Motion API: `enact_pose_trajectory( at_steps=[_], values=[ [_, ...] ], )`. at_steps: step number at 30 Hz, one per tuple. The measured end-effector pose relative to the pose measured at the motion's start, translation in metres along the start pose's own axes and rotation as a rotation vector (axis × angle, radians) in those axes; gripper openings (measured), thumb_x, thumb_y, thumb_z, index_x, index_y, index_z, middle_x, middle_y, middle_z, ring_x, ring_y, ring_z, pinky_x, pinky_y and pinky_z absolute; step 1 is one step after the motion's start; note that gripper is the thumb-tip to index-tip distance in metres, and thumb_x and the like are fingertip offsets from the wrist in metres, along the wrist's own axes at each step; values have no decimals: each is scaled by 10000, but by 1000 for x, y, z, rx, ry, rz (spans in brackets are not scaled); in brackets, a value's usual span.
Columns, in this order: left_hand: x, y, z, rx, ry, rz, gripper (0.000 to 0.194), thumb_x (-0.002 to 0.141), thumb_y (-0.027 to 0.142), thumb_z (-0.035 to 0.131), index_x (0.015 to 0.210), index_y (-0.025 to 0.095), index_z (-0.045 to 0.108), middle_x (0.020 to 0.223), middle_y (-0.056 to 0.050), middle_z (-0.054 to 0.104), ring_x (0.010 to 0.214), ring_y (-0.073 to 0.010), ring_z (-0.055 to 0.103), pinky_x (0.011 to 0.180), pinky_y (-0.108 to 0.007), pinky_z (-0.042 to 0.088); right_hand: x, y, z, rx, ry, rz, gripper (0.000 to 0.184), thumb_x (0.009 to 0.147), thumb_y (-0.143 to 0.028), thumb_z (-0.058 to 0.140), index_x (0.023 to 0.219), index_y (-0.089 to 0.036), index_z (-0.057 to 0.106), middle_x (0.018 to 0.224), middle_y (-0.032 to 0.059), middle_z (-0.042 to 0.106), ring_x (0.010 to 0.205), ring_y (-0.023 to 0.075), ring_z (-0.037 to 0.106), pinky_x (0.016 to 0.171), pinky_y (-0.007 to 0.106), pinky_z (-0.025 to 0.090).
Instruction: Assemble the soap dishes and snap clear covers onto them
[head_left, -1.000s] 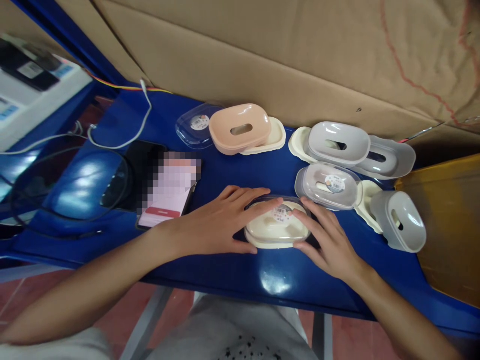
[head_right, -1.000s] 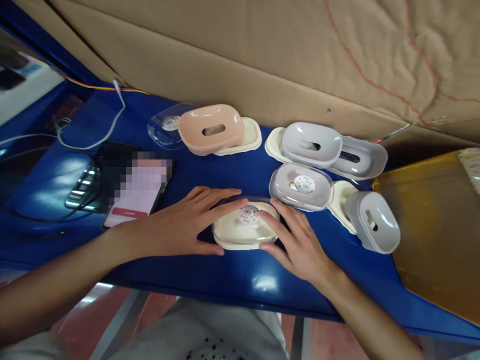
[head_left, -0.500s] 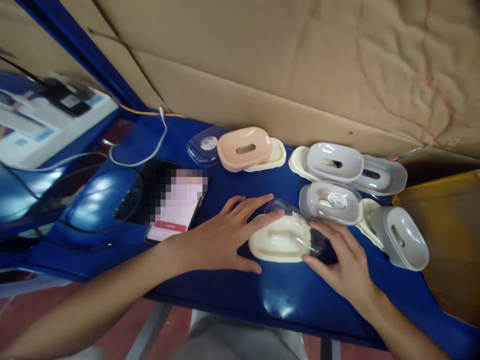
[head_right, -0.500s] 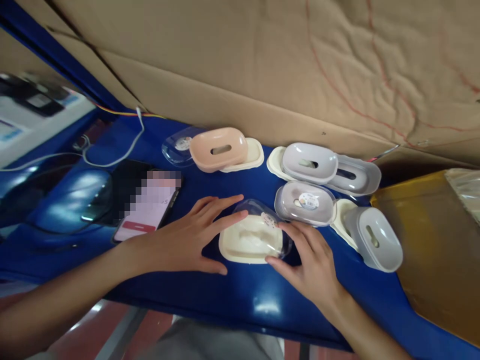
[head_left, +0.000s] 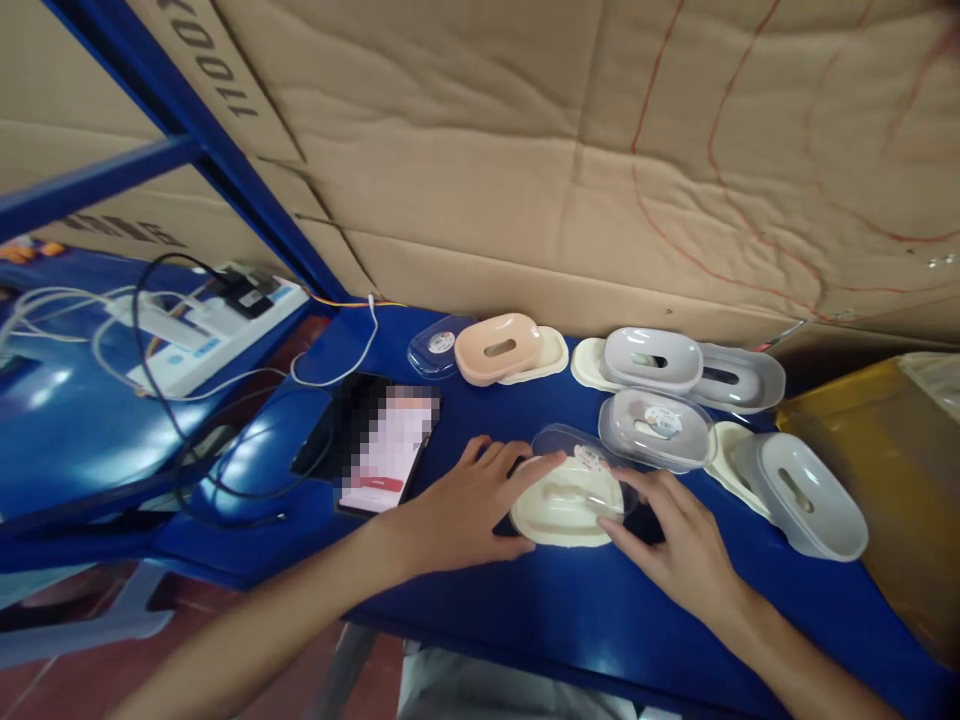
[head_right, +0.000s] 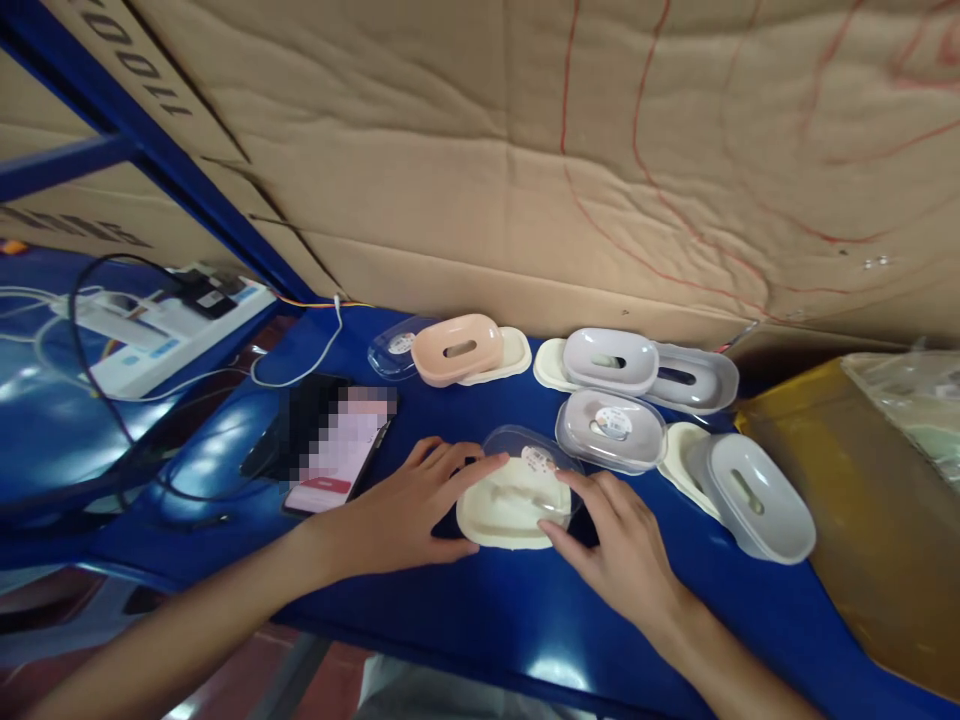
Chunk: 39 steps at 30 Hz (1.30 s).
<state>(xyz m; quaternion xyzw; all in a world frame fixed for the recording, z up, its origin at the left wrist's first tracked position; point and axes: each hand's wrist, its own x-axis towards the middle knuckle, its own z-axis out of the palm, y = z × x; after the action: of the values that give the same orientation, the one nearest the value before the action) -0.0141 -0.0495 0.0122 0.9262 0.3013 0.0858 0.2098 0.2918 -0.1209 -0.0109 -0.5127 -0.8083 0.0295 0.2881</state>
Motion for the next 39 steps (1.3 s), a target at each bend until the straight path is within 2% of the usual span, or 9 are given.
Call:
enact_pose_trajectory(
  at_steps=[6, 10, 14, 20, 25, 29, 33, 36, 39],
  values=[
    [-42, 24, 17, 190, 70, -114, 805, 1004, 332, 757, 1685, 248, 335, 1512, -182, 602, 1381, -380, 602, 1227, -696, 356, 1, 4, 6, -18, 17, 0, 343, 1114, -422, 612, 1382, -212, 657, 890, 33, 720, 791, 210, 734, 739, 346, 621],
    [-81, 33, 18, 200, 84, -182, 761, 986, 249, 759, 1656, 269, 399, 1500, -153, 611, 1363, -377, 612, 1227, -718, 356, -1, 8, 12, -50, 0, 2, 330, 1120, -416, 591, 1371, -216, 668, 955, 60, 760, 852, 239, 763, 783, 372, 624],
    [-98, 35, 13, 203, 74, -203, 596, 997, 221, 731, 1556, 303, 543, 1555, -132, 585, 1397, -378, 600, 1221, -700, 398, -1, 12, 16, -120, -12, -3, 333, 1127, -403, 574, 1392, -221, 663, 1049, 81, 792, 899, 254, 781, 820, 386, 629],
    [-113, 36, 6, 198, 111, -260, 429, 985, 271, 765, 1403, 309, 674, 1545, -119, 610, 1395, -395, 611, 1165, -667, 503, -1, 14, 20, -288, 5, -11, 404, 1119, -384, 582, 1464, -188, 658, 1078, 106, 808, 951, 299, 792, 876, 432, 620],
    [-134, 43, -7, 136, 252, -314, 248, 1016, 420, 744, 1228, 292, 723, 1547, -104, 623, 1363, -376, 654, 1086, -564, 599, -1, 17, 24, -343, 23, -41, 418, 1126, -393, 567, 1470, -174, 657, 1071, 111, 805, 939, 288, 788, 870, 412, 613],
    [-133, 46, -14, 144, 437, -409, 251, 1049, 487, 679, 1176, 272, 705, 1499, -122, 645, 1329, -373, 684, 1080, -549, 601, -3, 19, 25, -343, 33, -66, 405, 1133, -365, 535, 1461, -163, 661, 1067, 110, 798, 930, 287, 784, 861, 427, 621],
    [-119, 49, 0, 27, 549, -462, 195, 1055, 444, 668, 1152, 274, 664, 1487, -101, 628, 1367, -333, 671, 1118, -506, 588, 2, 15, 17, -306, 53, -117, 391, 1148, -344, 497, 1453, -165, 663, 1072, 111, 793, 973, 281, 775, 891, 420, 609],
    [-104, 48, 22, -89, 548, -419, 165, 1054, 386, 674, 1181, 284, 646, 1555, -98, 581, 1427, -309, 635, 1164, -496, 564, 25, 4, 9, -299, 4, -164, 409, 1152, -333, 483, 1492, -166, 638, 1184, 129, 794, 1089, 289, 752, 980, 431, 572],
    [-86, 38, 41, -159, 545, -384, 264, 1038, 348, 695, 1283, 291, 616, 1617, -118, 539, 1491, -321, 586, 1221, -549, 517, 71, -6, 12, -335, -103, -201, 426, 1133, -255, 487, 1527, -156, 615, 1387, 156, 749, 1243, 307, 699, 1054, 446, 514]
  ],
)
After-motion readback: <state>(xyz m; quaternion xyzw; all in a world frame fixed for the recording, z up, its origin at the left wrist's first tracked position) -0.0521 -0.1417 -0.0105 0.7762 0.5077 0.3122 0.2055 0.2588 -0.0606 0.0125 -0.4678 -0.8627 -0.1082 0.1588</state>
